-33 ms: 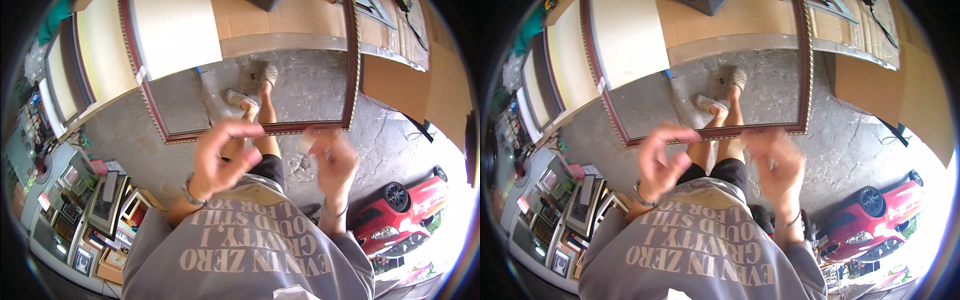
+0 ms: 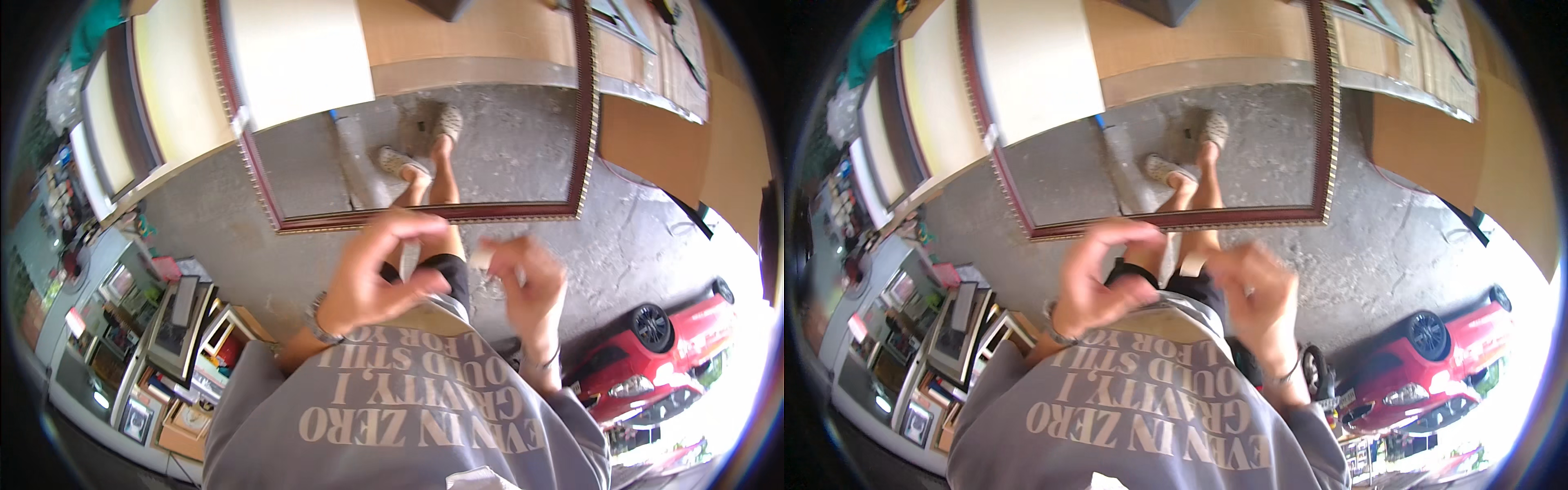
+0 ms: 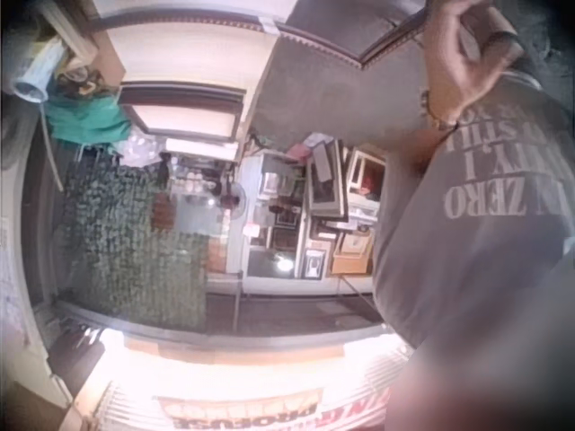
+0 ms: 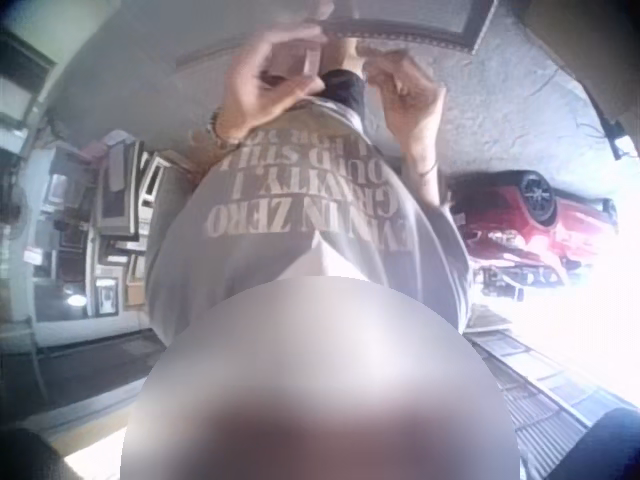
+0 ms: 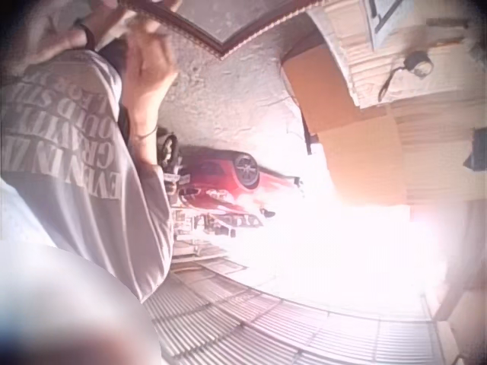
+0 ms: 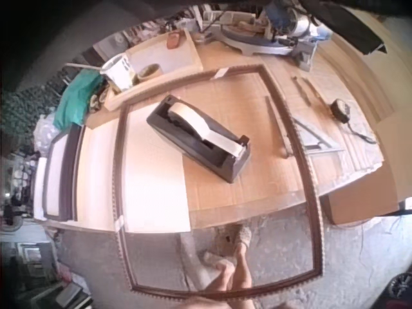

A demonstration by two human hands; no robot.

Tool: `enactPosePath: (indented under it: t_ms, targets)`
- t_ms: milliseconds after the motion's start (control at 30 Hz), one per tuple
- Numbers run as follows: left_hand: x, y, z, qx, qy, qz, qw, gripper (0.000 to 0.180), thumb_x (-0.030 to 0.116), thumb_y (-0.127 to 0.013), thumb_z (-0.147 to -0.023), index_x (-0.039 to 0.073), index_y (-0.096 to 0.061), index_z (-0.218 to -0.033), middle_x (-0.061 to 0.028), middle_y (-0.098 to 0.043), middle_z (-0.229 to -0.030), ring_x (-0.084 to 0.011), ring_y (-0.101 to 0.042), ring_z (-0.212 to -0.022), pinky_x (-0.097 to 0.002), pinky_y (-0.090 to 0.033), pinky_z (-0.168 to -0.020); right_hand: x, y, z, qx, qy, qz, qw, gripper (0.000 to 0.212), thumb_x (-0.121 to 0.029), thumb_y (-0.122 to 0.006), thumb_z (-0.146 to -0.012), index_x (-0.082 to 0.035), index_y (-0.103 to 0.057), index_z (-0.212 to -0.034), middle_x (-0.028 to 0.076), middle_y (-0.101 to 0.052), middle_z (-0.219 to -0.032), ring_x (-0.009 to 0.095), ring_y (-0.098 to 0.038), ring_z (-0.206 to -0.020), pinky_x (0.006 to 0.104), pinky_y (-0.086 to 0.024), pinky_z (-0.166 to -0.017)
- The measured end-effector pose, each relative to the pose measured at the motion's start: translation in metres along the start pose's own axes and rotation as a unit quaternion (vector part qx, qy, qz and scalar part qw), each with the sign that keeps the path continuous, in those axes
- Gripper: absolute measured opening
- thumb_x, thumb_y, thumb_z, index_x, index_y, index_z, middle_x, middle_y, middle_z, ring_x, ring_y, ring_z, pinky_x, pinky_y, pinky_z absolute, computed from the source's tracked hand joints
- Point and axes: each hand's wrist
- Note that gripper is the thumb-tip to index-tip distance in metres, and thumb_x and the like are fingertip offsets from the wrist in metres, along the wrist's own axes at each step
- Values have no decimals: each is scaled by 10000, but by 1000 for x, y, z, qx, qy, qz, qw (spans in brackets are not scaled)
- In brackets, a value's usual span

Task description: The person assembles a picture frame by applying tape to the corners, then measures and marks the frame using a tape measure and a set square. The person uses a pen to mark measurements and aligns the set square to draw straight lines on the frame.

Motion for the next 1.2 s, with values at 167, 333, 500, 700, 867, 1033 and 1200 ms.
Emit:
enactPosePath:
  t_ms: [167, 333, 500, 700, 867, 1033, 1200]
  targets:
    - [-9, -15, 51, -56, 93, -40, 993, 439, 62, -869, -805, 13, -655, -1186, -109, -686, -1155, -198, -685, -1061, -315, -565, -863, 5, -50, 53, -88, -101, -86, 987, 402, 122, -653, -870, -40, -733, -1230, 119, -702, -885, 200, -691, -704, 315, -556, -651]
    - [-25, -7, 77, 9, 188, -7, 982, 175, -66, -759, -866, -17, -674, -1011, -106, -706, -1037, -152, -713, -903, -278, -592, -773, 14, -67, 66, -102, -144, -92, 980, 460, 42, -716, -882, -45, -652, -1329, 117, -694, -856, 207, -686, -697, 334, -550, -662]
    - [-29, 19, 97, 29, 204, -45, 977, 135, -64, -760, -865, -18, -688, -970, -89, -701, -945, -143, -701, -855, -279, -581, -752, 12, -94, 60, -102, -185, -129, 969, 217, 12, -730, -888, 13, -660, -1093, 132, -709, -864, 213, -725, -737, 323, -560, -671]
    - [-34, 16, 132, 176, 251, 43, 951, 117, -16, -768, -875, -9, -696, -967, -92, -712, -901, -147, -714, -814, -270, -578, -748, -3, -95, 24, -215, -76, 40, 973, 131, -32, -731, -901, -3, -663, -1008, 142, -718, -868, 279, -717, -734, 354, -549, -646]
    - [-45, 4, 147, 267, 260, 128, 919, 126, -22, -726, -920, -29, -665, -1030, -65, -697, -967, -132, -686, -902, -285, -564, -856, -25, -97, -23, -305, 54, 180, 934, 85, -36, -729, -901, -26, -697, -979, 90, -707, -851, 199, -679, -725, 317, -521, -630]
    - [-58, -15, 141, 403, 175, 251, 863, 107, 15, -696, -962, 6, -634, -1048, -39, -670, -979, -117, -652, -951, -283, -528, -886, -50, -113, -60, -370, 82, 209, 902, 81, -13, -689, -907, -28, -679, -986, 131, -667, -879, 300, -665, -736, 375, -502, -651]
    - [-69, -33, 125, 497, 143, 326, 792, 122, 64, -699, -982, 20, -615, -1058, -22, -670, -996, -84, -639, -922, -265, -507, -852, -52, -128, -88, -412, 59, 228, 880, 264, -50, -706, -933, -59, -629, -1185, 79, -668, -820, 181, -628, -741, 326, -507, -699]
Point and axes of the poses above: each hand's wrist, its own z-axis away from the middle knuckle, its own y-axis out of the back of the hand, x = y × z
